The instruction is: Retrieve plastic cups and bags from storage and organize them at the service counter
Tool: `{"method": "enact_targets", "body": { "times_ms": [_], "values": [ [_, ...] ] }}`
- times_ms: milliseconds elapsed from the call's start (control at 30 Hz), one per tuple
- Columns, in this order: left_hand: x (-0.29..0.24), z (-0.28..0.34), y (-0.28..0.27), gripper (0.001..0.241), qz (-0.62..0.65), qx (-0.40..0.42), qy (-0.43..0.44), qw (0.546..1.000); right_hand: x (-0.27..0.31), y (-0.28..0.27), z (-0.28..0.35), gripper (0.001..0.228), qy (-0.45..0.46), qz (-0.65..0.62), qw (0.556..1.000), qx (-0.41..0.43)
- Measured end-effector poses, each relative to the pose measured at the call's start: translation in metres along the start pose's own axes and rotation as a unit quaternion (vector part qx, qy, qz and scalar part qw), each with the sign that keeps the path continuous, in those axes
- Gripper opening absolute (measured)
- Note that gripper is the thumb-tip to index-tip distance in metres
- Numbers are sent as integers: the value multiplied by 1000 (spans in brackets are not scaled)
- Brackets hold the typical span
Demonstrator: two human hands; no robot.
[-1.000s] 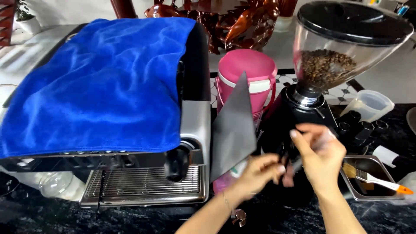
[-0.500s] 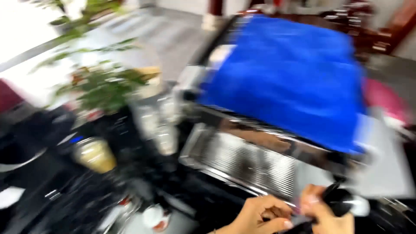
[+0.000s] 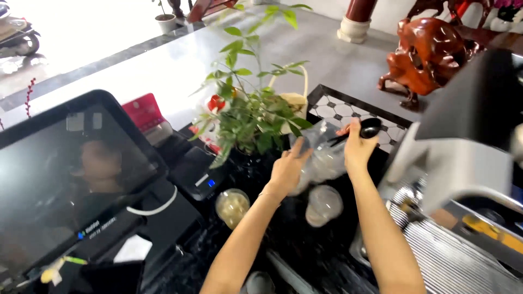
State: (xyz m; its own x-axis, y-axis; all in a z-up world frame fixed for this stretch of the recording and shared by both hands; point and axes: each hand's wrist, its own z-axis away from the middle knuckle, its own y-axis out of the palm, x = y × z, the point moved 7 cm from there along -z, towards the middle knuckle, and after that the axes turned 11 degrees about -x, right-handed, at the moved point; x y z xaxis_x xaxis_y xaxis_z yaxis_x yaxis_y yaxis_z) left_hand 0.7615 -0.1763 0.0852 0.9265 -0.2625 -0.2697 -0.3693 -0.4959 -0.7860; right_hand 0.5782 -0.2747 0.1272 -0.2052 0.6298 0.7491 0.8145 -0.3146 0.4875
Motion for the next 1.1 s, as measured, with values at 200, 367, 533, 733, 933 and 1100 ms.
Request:
{"method": "enact_targets", "body": {
  "times_ms": [200, 367, 533, 733, 933, 1100],
  "values": [
    [59, -33, 132, 33, -38, 25, 95, 994, -162, -18, 0, 35, -17, 258, 961, 101],
    [68, -31, 151, 18, 6, -1, 136, 991, -166, -24, 11, 50, -89, 507, 825, 235],
    [70, -28, 112, 17, 200, 25, 102, 974, -136, -22, 18, 38, -15, 469, 852, 234],
    [79, -28, 136, 17, 136, 21, 138, 981, -104, -24, 2, 24, -30, 438, 834, 335],
    [80, -29, 148, 6, 33, -10, 207, 978, -116, -2, 7, 17, -64, 403, 830, 381],
    [82, -32, 146, 6, 74, 14, 190, 979, -101, 7, 12, 15, -86, 417, 821, 381]
  ]
}}
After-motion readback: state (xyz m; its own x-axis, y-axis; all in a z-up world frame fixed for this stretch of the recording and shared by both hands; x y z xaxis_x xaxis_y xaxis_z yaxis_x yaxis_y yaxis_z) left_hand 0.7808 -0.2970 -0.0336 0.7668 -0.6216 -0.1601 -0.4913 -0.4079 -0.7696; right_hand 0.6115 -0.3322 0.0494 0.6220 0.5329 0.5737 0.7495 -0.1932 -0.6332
